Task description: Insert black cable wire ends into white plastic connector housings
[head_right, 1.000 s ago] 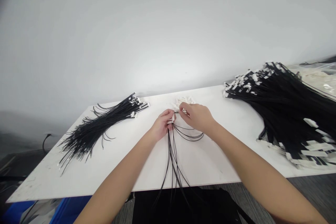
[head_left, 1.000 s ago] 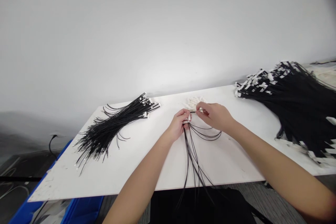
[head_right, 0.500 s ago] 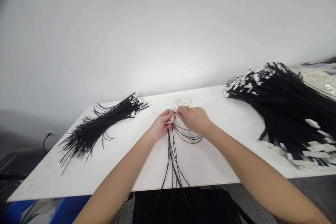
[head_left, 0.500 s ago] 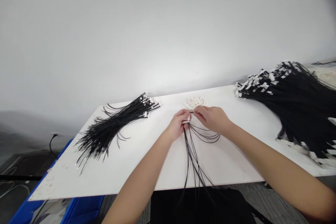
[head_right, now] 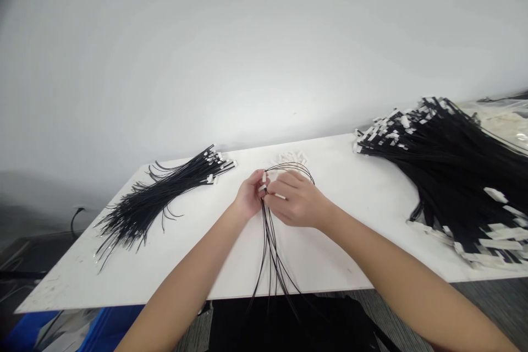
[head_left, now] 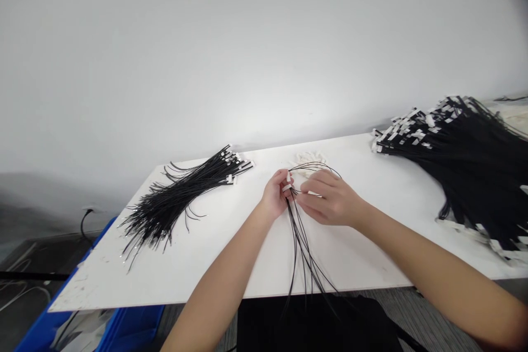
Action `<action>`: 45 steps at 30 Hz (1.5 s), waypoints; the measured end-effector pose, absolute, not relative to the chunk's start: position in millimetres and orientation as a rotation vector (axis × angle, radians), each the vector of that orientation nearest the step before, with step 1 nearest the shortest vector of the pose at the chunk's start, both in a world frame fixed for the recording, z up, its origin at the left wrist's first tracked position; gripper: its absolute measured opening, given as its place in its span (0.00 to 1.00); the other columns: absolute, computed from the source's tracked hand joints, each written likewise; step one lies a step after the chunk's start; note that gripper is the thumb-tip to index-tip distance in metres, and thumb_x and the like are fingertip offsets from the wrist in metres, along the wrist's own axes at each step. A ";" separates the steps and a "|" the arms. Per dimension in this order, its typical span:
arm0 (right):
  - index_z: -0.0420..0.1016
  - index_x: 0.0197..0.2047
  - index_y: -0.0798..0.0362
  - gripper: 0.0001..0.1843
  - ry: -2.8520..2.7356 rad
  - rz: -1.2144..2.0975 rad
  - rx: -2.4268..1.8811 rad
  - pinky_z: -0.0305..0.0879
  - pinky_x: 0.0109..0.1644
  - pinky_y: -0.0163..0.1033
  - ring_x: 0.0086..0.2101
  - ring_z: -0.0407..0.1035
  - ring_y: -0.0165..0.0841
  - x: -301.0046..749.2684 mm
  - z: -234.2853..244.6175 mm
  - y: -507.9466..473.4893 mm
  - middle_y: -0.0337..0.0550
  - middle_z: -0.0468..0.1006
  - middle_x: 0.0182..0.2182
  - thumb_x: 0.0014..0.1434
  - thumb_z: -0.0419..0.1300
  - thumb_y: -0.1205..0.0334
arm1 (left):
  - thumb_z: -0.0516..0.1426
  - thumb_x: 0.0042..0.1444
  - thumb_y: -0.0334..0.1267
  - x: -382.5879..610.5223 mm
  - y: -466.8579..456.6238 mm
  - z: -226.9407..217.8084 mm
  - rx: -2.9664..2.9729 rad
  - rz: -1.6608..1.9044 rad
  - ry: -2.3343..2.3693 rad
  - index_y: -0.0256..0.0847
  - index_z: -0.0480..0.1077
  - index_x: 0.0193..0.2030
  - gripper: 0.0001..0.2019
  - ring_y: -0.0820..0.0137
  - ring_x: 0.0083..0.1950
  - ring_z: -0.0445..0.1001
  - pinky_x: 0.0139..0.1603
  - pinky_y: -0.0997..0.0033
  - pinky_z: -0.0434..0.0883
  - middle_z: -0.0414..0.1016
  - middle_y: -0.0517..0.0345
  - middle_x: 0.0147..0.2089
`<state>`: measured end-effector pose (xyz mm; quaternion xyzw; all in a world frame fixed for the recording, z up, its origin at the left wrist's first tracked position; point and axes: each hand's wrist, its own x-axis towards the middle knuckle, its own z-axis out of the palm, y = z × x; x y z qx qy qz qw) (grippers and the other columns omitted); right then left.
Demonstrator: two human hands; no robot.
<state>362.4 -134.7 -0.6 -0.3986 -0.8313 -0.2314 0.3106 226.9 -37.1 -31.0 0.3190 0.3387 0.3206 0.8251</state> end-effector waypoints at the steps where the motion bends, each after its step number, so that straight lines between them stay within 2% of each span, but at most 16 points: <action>1: 0.67 0.29 0.52 0.07 -2.267 -0.558 -1.036 0.53 0.34 0.35 0.29 0.58 0.27 360.6 -1.3 -136.5 0.39 0.69 0.28 0.57 0.52 0.67 | 0.60 0.44 0.40 227.0 -37.2 -31.2 0.672 0.689 0.717 0.39 0.61 0.32 0.12 0.84 0.15 0.51 0.15 0.80 0.47 0.61 0.66 0.24; 4: 0.66 0.27 0.54 0.11 -2.437 -0.356 -1.126 0.45 0.26 0.33 0.22 0.54 0.24 358.3 -7.0 -138.0 0.37 0.66 0.23 0.58 0.48 0.68 | 0.60 0.44 0.41 227.5 -36.9 -31.4 0.648 0.697 0.713 0.40 0.61 0.31 0.13 0.84 0.15 0.50 0.15 0.80 0.47 0.59 0.67 0.22; 7: 0.67 0.28 0.54 0.11 -2.511 -0.210 -1.326 0.41 0.24 0.34 0.22 0.56 0.24 359.3 -13.6 -134.5 0.37 0.68 0.23 0.58 0.47 0.66 | 0.60 0.43 0.41 228.2 -35.9 -31.4 0.629 0.710 0.735 0.40 0.61 0.31 0.13 0.84 0.14 0.49 0.15 0.80 0.46 0.57 0.68 0.21; 11: 0.70 0.35 0.53 0.12 -2.478 -0.210 -1.529 0.40 0.24 0.34 0.22 0.59 0.25 359.4 -19.3 -129.5 0.38 0.70 0.23 0.61 0.46 0.65 | 0.60 0.44 0.41 228.6 -34.6 -30.7 0.606 0.698 0.737 0.39 0.61 0.31 0.12 0.84 0.14 0.48 0.15 0.79 0.45 0.57 0.68 0.20; 15: 0.71 0.40 0.52 0.11 -2.377 -0.261 -1.540 0.43 0.24 0.35 0.24 0.63 0.27 354.7 -24.7 -127.9 0.38 0.73 0.27 0.61 0.48 0.61 | 0.59 0.45 0.40 228.2 -35.1 -28.5 0.583 0.675 0.729 0.39 0.61 0.31 0.11 0.83 0.14 0.47 0.15 0.79 0.44 0.56 0.68 0.19; 20: 0.71 0.38 0.53 0.10 -2.276 -0.359 -1.452 0.50 0.25 0.34 0.27 0.66 0.28 350.1 -29.9 -125.8 0.40 0.73 0.29 0.59 0.53 0.58 | 0.58 0.47 0.40 228.0 -36.5 -27.7 0.569 0.678 0.729 0.38 0.62 0.30 0.10 0.83 0.14 0.47 0.14 0.78 0.45 0.57 0.67 0.19; 26: 0.70 0.37 0.55 0.09 -2.217 -0.437 -1.283 0.60 0.33 0.34 0.32 0.67 0.29 351.7 -28.0 -121.4 0.42 0.74 0.33 0.60 0.53 0.59 | 0.58 0.45 0.40 228.3 -36.6 -25.9 0.531 0.659 0.746 0.38 0.61 0.31 0.10 0.83 0.13 0.48 0.14 0.78 0.47 0.60 0.67 0.21; 32: 0.70 0.36 0.54 0.07 -2.167 -0.525 -1.245 0.61 0.34 0.34 0.32 0.66 0.28 352.2 -27.4 -118.3 0.41 0.73 0.31 0.60 0.52 0.64 | 0.57 0.46 0.38 228.5 -38.5 -22.0 0.546 0.648 0.747 0.39 0.61 0.31 0.09 0.83 0.13 0.47 0.14 0.78 0.46 0.58 0.68 0.20; 40: 0.71 0.33 0.53 0.08 -2.156 -0.582 -1.244 0.59 0.32 0.33 0.29 0.64 0.26 355.8 -31.4 -115.4 0.38 0.73 0.30 0.59 0.51 0.69 | 0.56 0.47 0.37 229.2 -34.9 -28.7 0.511 0.668 0.726 0.37 0.62 0.31 0.07 0.85 0.13 0.46 0.14 0.80 0.46 0.60 0.66 0.21; 43: 0.71 0.34 0.53 0.09 -2.150 -0.474 -1.255 0.60 0.32 0.33 0.30 0.65 0.26 357.0 -31.0 -116.2 0.39 0.74 0.31 0.59 0.50 0.69 | 0.56 0.48 0.37 229.2 -35.3 -28.9 0.506 0.658 0.724 0.38 0.62 0.31 0.07 0.84 0.13 0.46 0.14 0.80 0.47 0.59 0.66 0.20; 45: 0.72 0.37 0.53 0.09 -2.105 -0.288 -1.278 0.61 0.34 0.32 0.31 0.66 0.27 357.5 -29.8 -117.1 0.40 0.74 0.32 0.59 0.50 0.68 | 0.56 0.48 0.37 229.3 -35.2 -29.4 0.512 0.654 0.723 0.38 0.62 0.31 0.07 0.84 0.13 0.47 0.14 0.81 0.48 0.59 0.66 0.20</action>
